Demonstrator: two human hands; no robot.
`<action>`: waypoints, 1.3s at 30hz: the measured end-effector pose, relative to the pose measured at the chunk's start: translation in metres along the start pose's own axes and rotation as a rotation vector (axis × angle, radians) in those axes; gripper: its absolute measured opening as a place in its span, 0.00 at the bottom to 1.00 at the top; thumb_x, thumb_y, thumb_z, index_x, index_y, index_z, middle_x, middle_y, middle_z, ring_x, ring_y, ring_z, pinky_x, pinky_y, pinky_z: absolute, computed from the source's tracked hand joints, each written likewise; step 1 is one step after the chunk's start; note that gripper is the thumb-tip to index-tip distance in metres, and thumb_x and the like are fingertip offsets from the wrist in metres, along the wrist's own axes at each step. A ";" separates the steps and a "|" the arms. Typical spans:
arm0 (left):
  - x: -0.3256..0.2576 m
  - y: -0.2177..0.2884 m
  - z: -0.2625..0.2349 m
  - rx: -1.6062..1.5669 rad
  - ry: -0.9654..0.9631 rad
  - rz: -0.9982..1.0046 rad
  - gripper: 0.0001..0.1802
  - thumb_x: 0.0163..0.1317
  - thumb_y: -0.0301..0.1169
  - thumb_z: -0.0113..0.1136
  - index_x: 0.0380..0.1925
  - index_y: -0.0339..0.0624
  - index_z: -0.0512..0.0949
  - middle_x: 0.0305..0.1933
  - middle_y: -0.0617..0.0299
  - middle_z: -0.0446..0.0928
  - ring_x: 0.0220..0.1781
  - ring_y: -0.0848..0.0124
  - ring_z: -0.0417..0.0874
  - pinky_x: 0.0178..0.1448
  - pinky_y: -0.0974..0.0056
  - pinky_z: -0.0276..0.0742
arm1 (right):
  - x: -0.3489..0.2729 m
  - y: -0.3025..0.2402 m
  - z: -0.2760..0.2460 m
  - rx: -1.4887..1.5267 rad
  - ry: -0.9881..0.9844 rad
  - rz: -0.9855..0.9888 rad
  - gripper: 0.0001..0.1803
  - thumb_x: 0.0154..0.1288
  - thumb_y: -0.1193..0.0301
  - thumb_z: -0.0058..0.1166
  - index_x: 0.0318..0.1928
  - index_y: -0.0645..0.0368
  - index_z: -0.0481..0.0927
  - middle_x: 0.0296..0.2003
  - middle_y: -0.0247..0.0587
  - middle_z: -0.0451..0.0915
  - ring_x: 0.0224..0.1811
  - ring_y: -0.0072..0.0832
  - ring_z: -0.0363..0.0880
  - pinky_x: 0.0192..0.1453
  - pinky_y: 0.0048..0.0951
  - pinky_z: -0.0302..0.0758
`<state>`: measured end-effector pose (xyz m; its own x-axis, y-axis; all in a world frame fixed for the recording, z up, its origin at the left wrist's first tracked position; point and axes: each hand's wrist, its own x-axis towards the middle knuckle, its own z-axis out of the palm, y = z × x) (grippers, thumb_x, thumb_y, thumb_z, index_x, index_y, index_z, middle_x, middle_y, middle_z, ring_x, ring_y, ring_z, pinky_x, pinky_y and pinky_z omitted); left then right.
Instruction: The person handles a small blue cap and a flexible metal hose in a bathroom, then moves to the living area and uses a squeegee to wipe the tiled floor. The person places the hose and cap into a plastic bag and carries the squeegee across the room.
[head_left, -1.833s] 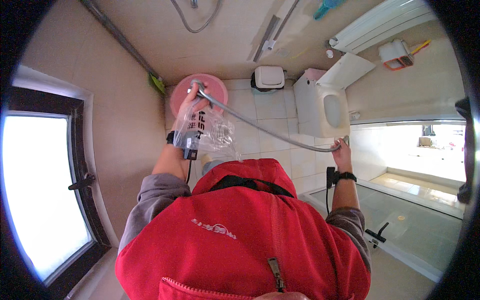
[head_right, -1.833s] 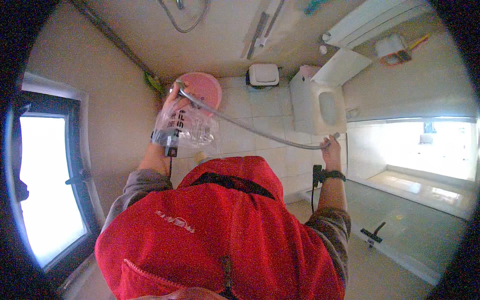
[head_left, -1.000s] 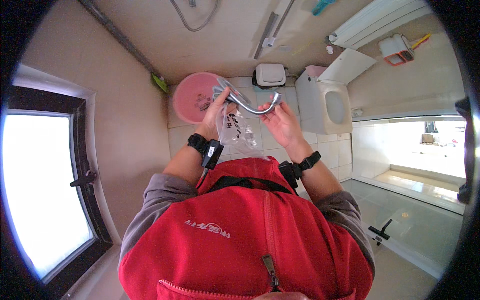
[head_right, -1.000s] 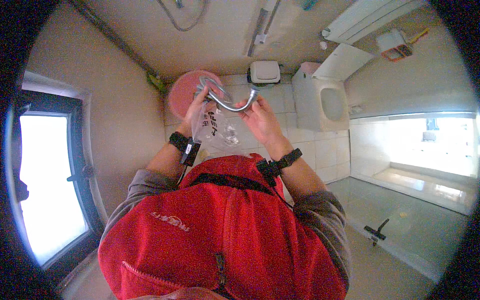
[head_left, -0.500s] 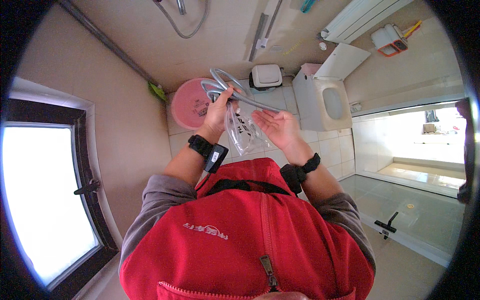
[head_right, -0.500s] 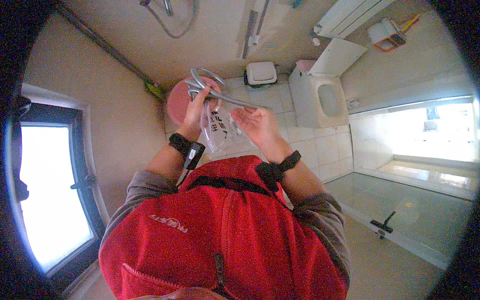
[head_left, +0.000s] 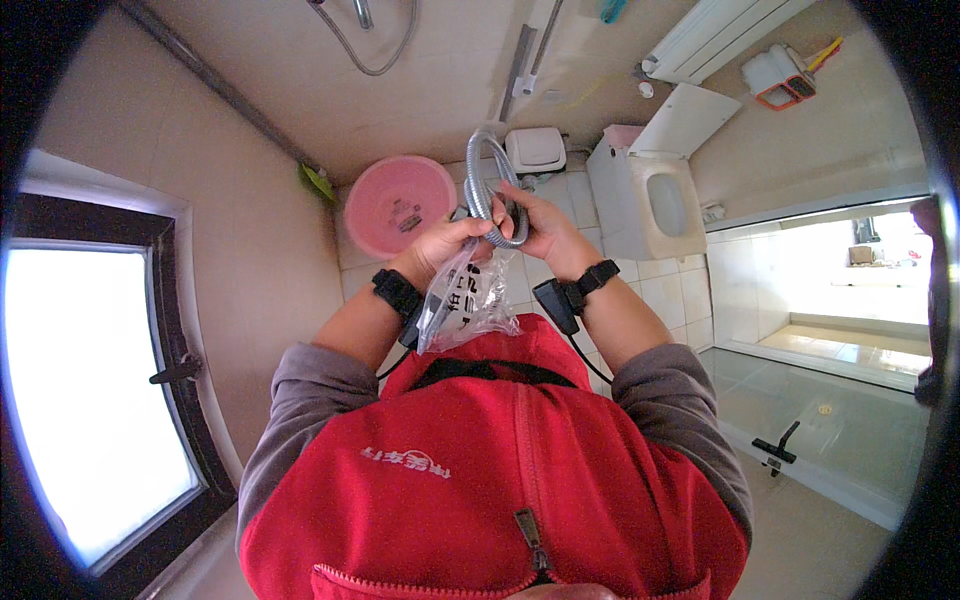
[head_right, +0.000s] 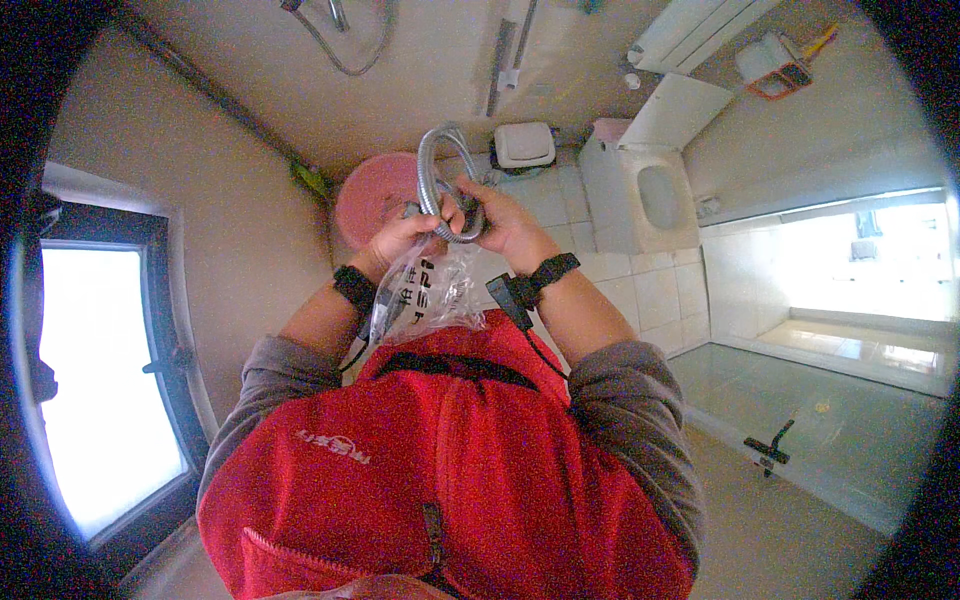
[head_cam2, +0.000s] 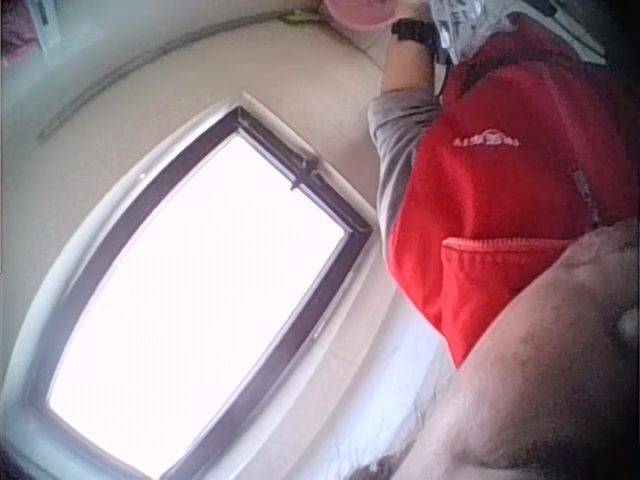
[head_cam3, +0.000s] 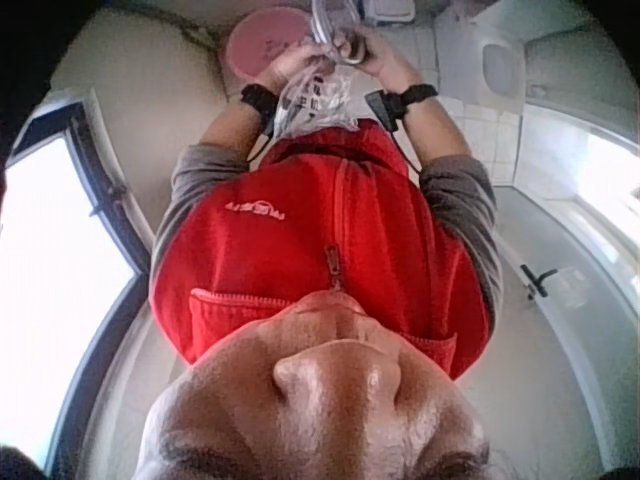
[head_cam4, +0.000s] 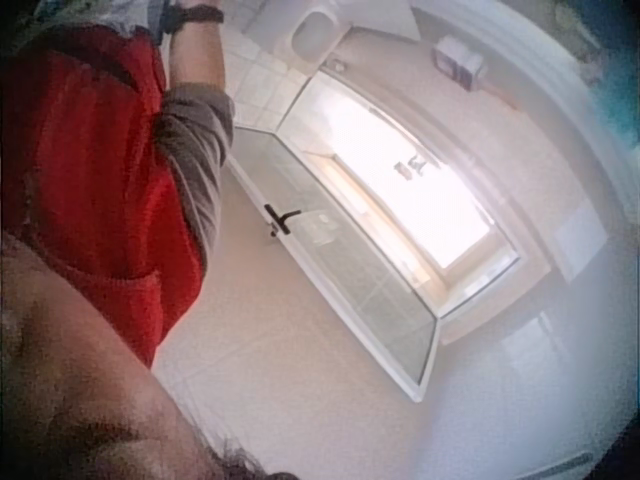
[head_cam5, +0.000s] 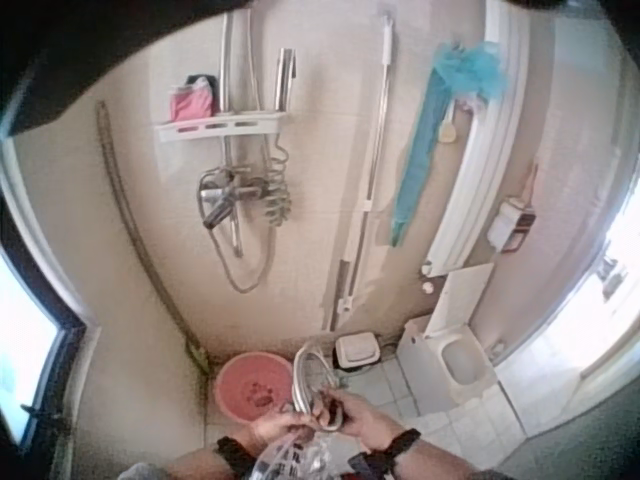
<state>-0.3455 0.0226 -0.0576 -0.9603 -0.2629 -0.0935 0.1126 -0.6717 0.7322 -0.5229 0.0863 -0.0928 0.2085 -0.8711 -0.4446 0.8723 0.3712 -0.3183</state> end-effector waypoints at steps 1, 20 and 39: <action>-0.003 0.001 -0.002 -0.054 -0.031 -0.029 0.21 0.52 0.42 0.64 0.42 0.47 0.70 0.40 0.66 0.74 0.27 0.78 0.71 0.26 0.72 0.66 | -0.001 0.001 -0.002 -0.046 -0.004 -0.001 0.13 0.65 0.63 0.52 0.35 0.61 0.74 0.27 0.40 0.78 0.24 0.32 0.77 0.35 0.32 0.77; -0.009 -0.006 -0.089 0.890 0.541 0.159 0.19 0.46 0.18 0.57 0.42 0.36 0.77 0.31 0.65 0.76 0.30 0.76 0.74 0.34 0.71 0.71 | -0.099 -0.054 -0.024 -0.543 0.296 -0.552 0.11 0.62 0.74 0.54 0.45 0.60 0.72 0.27 0.36 0.73 0.26 0.24 0.71 0.32 0.30 0.71; 0.016 -0.015 -0.071 0.991 0.713 0.115 0.05 0.54 0.20 0.50 0.31 0.37 0.72 0.26 0.54 0.76 0.25 0.65 0.80 0.28 0.62 0.75 | -0.079 -0.040 0.022 -0.618 0.115 -0.401 0.15 0.63 0.69 0.55 0.48 0.59 0.73 0.31 0.36 0.73 0.27 0.21 0.73 0.34 0.30 0.76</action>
<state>-0.3444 -0.0208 -0.1178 -0.5682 -0.8148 -0.1151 -0.3542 0.1159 0.9280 -0.5647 0.1331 -0.0270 -0.1506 -0.9512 -0.2692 0.4572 0.1744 -0.8721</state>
